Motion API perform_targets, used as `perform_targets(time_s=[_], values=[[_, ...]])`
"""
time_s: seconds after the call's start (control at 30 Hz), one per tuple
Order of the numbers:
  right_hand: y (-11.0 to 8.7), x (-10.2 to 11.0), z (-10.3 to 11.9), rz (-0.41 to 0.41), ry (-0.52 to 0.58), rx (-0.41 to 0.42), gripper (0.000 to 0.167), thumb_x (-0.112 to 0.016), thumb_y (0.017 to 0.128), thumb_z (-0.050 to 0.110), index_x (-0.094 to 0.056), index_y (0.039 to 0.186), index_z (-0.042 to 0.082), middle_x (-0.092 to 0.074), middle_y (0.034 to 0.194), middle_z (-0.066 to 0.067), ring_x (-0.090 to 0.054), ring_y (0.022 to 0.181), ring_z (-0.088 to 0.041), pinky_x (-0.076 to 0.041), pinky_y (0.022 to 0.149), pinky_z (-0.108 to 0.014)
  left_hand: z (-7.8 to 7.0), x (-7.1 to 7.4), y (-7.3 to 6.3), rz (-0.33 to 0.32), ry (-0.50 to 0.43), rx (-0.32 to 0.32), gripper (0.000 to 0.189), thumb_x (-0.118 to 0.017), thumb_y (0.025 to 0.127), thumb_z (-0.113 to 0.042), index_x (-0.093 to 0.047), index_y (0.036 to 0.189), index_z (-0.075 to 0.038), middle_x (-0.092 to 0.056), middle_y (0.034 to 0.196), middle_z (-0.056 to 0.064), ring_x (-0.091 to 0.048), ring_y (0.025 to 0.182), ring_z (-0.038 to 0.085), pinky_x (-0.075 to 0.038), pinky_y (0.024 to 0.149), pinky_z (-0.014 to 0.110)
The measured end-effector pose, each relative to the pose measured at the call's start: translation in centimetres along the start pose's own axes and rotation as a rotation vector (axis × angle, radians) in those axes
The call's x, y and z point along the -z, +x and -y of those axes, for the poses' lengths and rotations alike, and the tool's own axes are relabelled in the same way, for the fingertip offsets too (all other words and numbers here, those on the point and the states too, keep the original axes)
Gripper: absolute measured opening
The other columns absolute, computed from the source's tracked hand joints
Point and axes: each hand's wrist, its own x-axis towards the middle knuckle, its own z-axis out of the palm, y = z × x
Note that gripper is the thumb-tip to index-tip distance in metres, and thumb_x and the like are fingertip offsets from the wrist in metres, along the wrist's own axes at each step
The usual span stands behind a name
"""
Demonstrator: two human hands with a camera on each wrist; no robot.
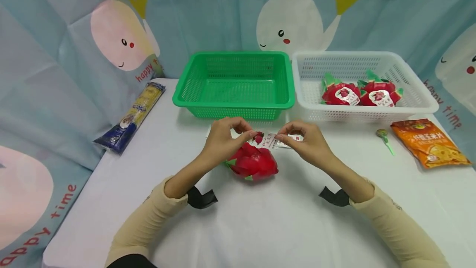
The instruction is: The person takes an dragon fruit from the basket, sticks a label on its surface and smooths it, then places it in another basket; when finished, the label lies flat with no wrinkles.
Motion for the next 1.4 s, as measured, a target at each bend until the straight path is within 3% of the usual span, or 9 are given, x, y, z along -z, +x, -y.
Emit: perform_targets(time_s=[0.13,0.27,0.4,0.53,0.83,0.97,1.1,1.27,1.4], values=[[-0.4,0.0,-0.7,0.093,0.109,-0.062,0.01,-0.067,0.084,0.015,-0.065,0.087,0.005,-0.065,0.083,-0.006,-0.062,0.082,-0.017,-0.052,0.076,-0.026,0.0,-0.6,-1.4,0.01,-0.111,0.008,0.006,-0.068,0.083,-0.014,-0.068,0.079,-0.009,-0.066,0.069,-0.001,-0.055,0.069,0.01,-0.047,0.067,0.029],[-0.5,0.1,-1.2,0.182,0.152,-0.093,0.01,-0.064,0.087,0.015,-0.062,0.088,0.005,-0.062,0.085,-0.005,-0.06,0.084,-0.017,-0.051,0.078,-0.024,0.1,-1.4,-2.4,-0.024,-0.091,0.01,0.006,-0.069,0.082,-0.015,-0.067,0.077,-0.011,-0.067,0.069,-0.004,-0.056,0.067,0.006,-0.045,0.065,0.026],[-1.0,-0.3,-1.9,0.267,0.195,-0.187,0.012,-0.061,0.088,0.016,-0.061,0.089,0.004,-0.06,0.088,-0.005,-0.059,0.086,-0.021,-0.05,0.075,-0.025,0.6,-2.4,-3.2,-0.067,0.043,-0.008,0.009,-0.071,0.079,-0.016,-0.065,0.071,-0.016,-0.065,0.064,-0.009,-0.053,0.066,0.003,-0.035,0.07,0.029],[-1.0,-1.0,-2.9,0.305,0.18,-0.216,0.011,-0.06,0.088,0.013,-0.061,0.086,0.002,-0.058,0.084,-0.006,-0.056,0.082,-0.022,-0.047,0.071,-0.024,0.9,-3.2,-3.6,-0.077,0.214,-0.086,0.011,-0.073,0.076,-0.016,-0.065,0.068,-0.018,-0.063,0.062,-0.011,-0.045,0.062,0.005,-0.026,0.069,0.031],[-0.6,-2.8,-4.3,0.346,0.235,-0.271,0.013,-0.057,0.089,0.012,-0.058,0.09,-0.001,-0.055,0.081,-0.005,-0.053,0.08,-0.015,-0.047,0.07,-0.024,0.8,-3.6,-3.4,-0.085,0.428,-0.142,0.016,-0.067,0.072,-0.009,-0.056,0.066,-0.019,-0.049,0.056,-0.012,-0.04,0.057,0.005,-0.026,0.066,0.031],[-0.8,-2.9,-4.1,0.27,0.209,-0.257,0.013,-0.06,0.088,0.014,-0.056,0.091,0.002,-0.055,0.076,-0.005,-0.053,0.08,-0.018,-0.046,0.067,-0.026,1.1,-3.5,-3.1,-0.053,0.449,-0.193,0.009,-0.067,0.075,-0.01,-0.068,0.08,-0.018,-0.057,0.085,-0.002,-0.051,0.083,0.016,-0.035,0.077,0.041],[-0.8,-3.1,-4.1,0.133,0.108,-0.188,0.009,-0.065,0.084,0.011,-0.058,0.086,0.005,-0.059,0.078,-0.006,-0.056,0.08,-0.018,-0.047,0.069,-0.029,2.0,-3.6,-3.1,0.06,0.403,-0.244,0.022,-0.068,0.081,-0.022,-0.072,0.103,-0.021,-0.057,0.117,0.008,-0.052,0.11,0.024,-0.045,0.084,0.047],[-0.7,-3.3,-3.7,-0.016,0.048,-0.15,0.005,-0.062,0.085,0.005,-0.06,0.09,0.004,-0.062,0.09,-0.009,-0.061,0.086,-0.022,-0.052,0.072,-0.033,3.0,-3.3,-3.3,0.074,0.347,-0.173,0.032,-0.07,0.081,-0.029,-0.068,0.112,-0.023,-0.059,0.12,0.008,-0.06,0.101,0.02,-0.053,0.073,0.04],[-1.2,-4.1,-2.7,-0.014,0.044,-0.055,0.024,-0.065,0.086,0.016,-0.066,0.107,0.006,-0.06,0.108,-0.009,-0.061,0.098,-0.024,-0.053,0.08,-0.037,3.6,-3.3,-3.8,0.037,0.363,-0.212,0.034,-0.069,0.081,-0.028,-0.066,0.114,-0.022,-0.058,0.119,0.008,-0.061,0.1,0.02,-0.055,0.073,0.037]])
